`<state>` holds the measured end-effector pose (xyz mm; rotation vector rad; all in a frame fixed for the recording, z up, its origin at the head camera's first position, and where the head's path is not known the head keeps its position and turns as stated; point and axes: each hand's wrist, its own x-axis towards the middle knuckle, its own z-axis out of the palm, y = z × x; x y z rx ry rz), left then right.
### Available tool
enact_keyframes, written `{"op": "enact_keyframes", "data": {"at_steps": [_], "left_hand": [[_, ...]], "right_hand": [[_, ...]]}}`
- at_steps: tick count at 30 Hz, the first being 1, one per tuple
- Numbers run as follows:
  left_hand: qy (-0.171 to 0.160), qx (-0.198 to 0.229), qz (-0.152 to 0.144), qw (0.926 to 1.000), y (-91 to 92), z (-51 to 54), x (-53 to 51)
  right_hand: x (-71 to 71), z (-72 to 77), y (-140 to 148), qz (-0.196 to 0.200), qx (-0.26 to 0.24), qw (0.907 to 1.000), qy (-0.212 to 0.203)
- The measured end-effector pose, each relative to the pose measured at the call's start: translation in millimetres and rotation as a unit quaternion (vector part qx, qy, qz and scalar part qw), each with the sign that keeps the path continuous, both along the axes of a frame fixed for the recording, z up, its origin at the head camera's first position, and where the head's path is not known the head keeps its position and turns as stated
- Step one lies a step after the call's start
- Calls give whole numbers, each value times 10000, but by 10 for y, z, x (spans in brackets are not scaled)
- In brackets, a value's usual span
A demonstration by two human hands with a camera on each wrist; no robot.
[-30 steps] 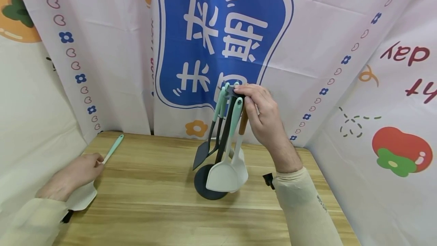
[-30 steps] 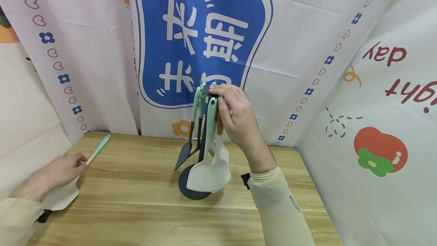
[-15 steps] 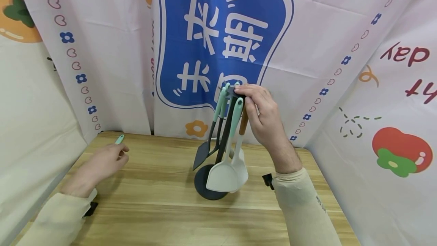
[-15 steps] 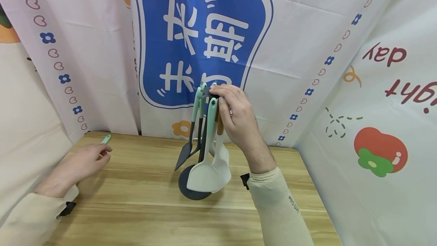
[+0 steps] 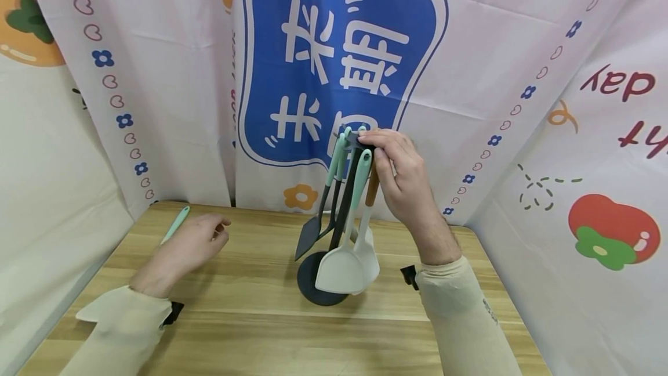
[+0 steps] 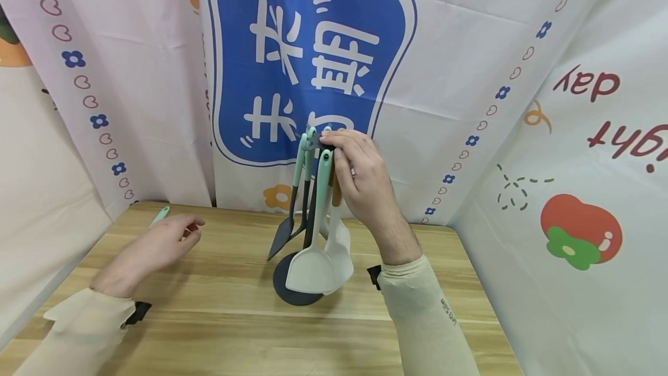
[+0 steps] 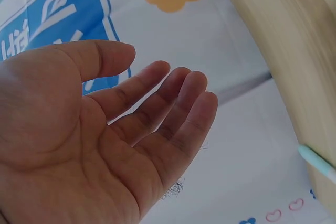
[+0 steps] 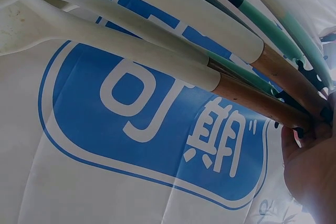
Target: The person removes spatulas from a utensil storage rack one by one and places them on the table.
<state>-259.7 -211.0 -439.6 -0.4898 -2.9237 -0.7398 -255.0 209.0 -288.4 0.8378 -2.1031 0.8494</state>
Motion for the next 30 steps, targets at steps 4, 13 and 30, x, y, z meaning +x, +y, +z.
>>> {"op": "enact_keyframes", "data": {"at_steps": [4, 13, 30], "left_hand": [[69, 15, -33, 10000, 134, 11, -1], [2, 292, -200, 9994, 435, 34, -20], [157, 683, -303, 9971, 955, 140, -15]], "right_hand": [[1, -3, 0, 14, -15, 10000, -6], [-9, -11, 0, 18, -36, 10000, 5], [-9, -11, -8, 47, -71, 10000, 15]]}}
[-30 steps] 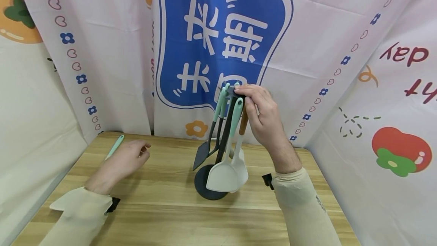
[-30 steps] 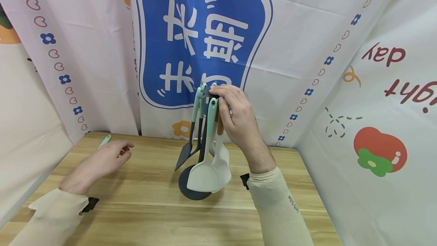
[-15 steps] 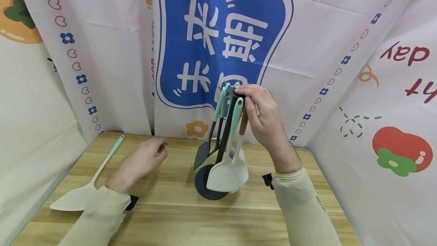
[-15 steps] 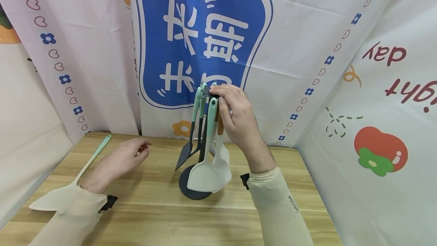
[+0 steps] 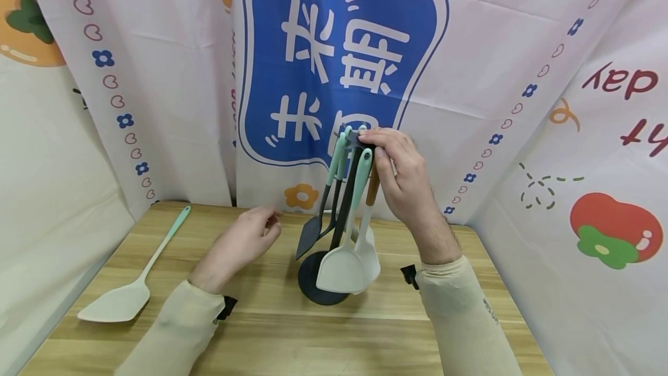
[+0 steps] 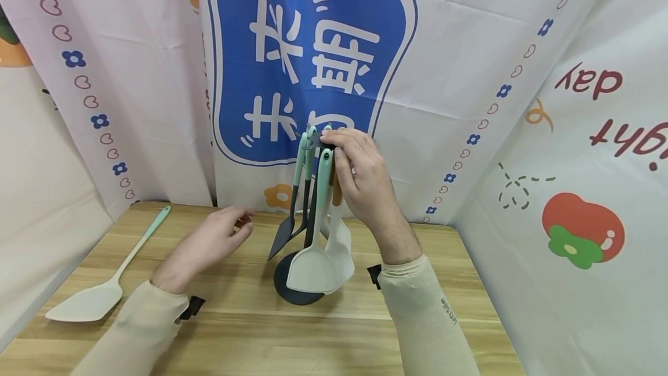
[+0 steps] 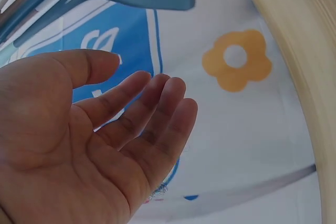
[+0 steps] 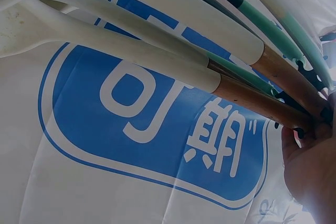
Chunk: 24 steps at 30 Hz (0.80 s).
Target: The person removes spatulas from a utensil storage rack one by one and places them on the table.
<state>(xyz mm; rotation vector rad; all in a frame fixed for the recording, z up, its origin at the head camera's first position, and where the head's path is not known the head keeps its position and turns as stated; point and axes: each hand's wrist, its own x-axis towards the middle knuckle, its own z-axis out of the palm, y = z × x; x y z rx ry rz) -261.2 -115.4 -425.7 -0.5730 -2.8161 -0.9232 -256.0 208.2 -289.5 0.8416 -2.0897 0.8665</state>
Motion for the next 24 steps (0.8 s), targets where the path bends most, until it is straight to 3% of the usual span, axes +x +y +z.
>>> {"op": "enact_keyframes", "data": {"at_steps": [24], "left_hand": [[45, 948, -424, 9946, 561, 120, 19]], "right_hand": [[0, -2, -13, 82, -104, 9999, -4]]}}
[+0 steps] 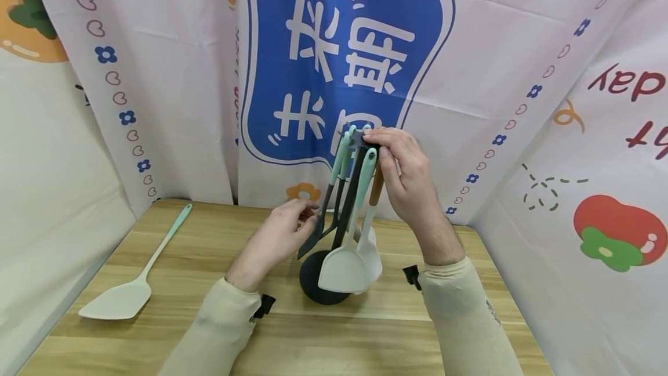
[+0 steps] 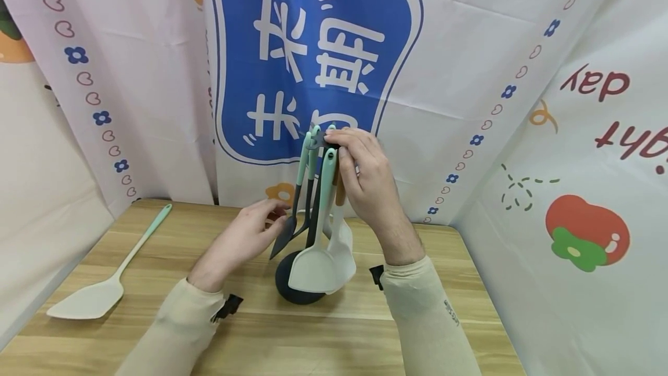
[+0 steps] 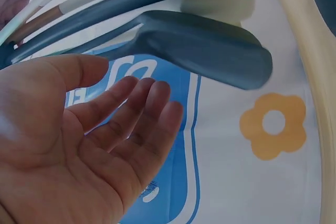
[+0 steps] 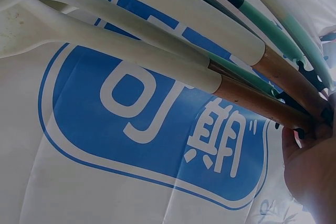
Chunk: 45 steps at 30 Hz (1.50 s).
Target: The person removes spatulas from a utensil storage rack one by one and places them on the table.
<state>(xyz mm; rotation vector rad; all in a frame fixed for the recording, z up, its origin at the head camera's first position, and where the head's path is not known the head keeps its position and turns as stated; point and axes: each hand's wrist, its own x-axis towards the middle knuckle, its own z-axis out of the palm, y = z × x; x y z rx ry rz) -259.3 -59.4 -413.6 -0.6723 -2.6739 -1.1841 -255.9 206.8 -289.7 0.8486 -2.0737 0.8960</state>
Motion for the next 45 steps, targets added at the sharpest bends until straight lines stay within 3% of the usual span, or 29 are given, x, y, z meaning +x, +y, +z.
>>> {"op": "enact_keyframes", "data": {"at_steps": [8, 16, 22, 35, 45], "left_hand": [[-132, 744, 25, 9971, 154, 21, 20], [-272, 1626, 258, 9860, 249, -55, 3], [-373, 2019, 109, 9786, 266, -98, -24], [-310, 2142, 42, 9763, 235, -126, -40], [-277, 2165, 63, 9759, 142, -44, -7]], "right_hand": [[-7, 0, 10, -11, -35, 10000, 2], [-13, -8, 9, -4, -24, 10000, 34], [-14, -7, 12, -7, -24, 10000, 42], [-16, -11, 0, -32, -11, 10000, 76], [-14, -6, -2, -39, -11, 10000, 82]]}}
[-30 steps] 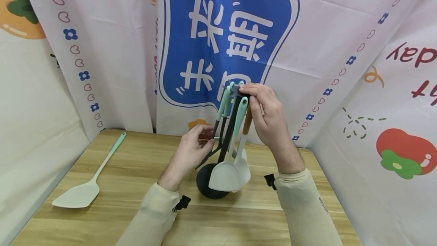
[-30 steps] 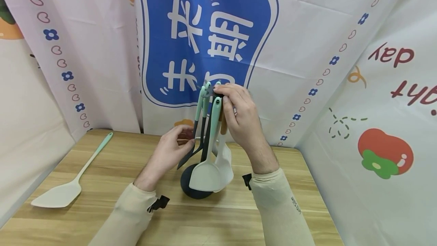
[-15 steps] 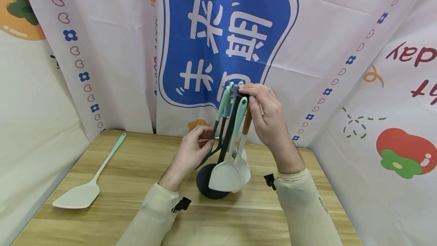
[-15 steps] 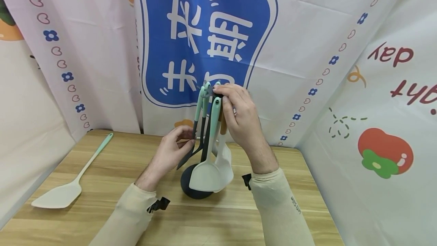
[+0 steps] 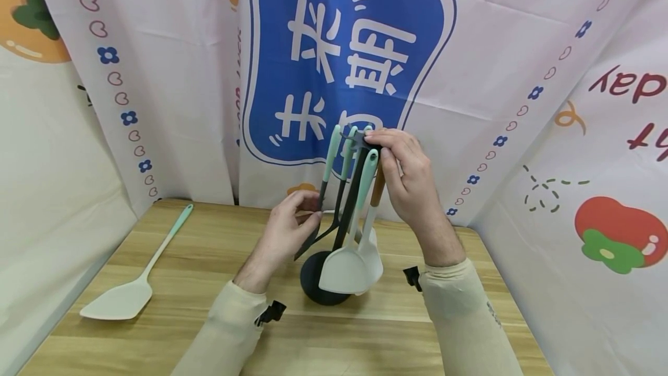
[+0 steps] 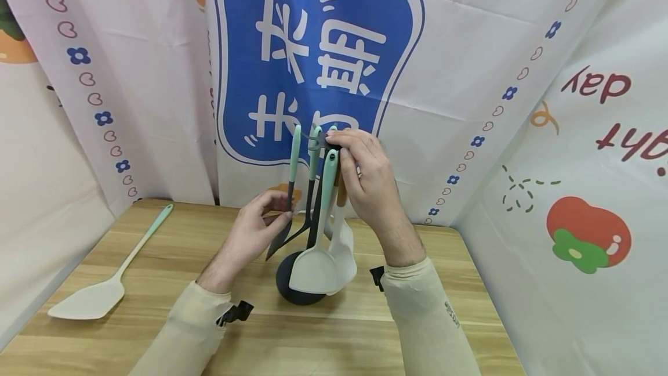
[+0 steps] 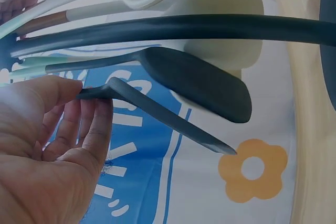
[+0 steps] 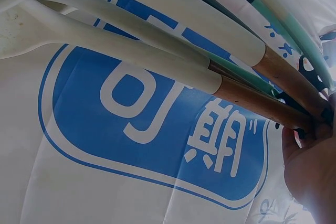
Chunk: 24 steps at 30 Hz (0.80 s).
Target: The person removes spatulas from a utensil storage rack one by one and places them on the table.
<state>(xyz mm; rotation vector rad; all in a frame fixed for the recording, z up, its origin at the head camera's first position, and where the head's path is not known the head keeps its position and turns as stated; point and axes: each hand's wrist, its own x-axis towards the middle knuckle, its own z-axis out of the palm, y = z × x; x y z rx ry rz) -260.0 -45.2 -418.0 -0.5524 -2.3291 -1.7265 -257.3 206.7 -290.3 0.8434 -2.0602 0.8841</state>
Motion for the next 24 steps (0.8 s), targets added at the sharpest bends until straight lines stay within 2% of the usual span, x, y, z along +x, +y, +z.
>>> {"op": "enact_keyframes", "data": {"at_steps": [8, 24], "left_hand": [[113, -43, 65, 9999, -95, 22, 11], [92, -176, 293, 9994, -278, -35, -17]], "right_hand": [[-1, -3, 2, 4, -22, 10000, -13], [-1, -6, -1, -13, -20, 10000, -28]]}}
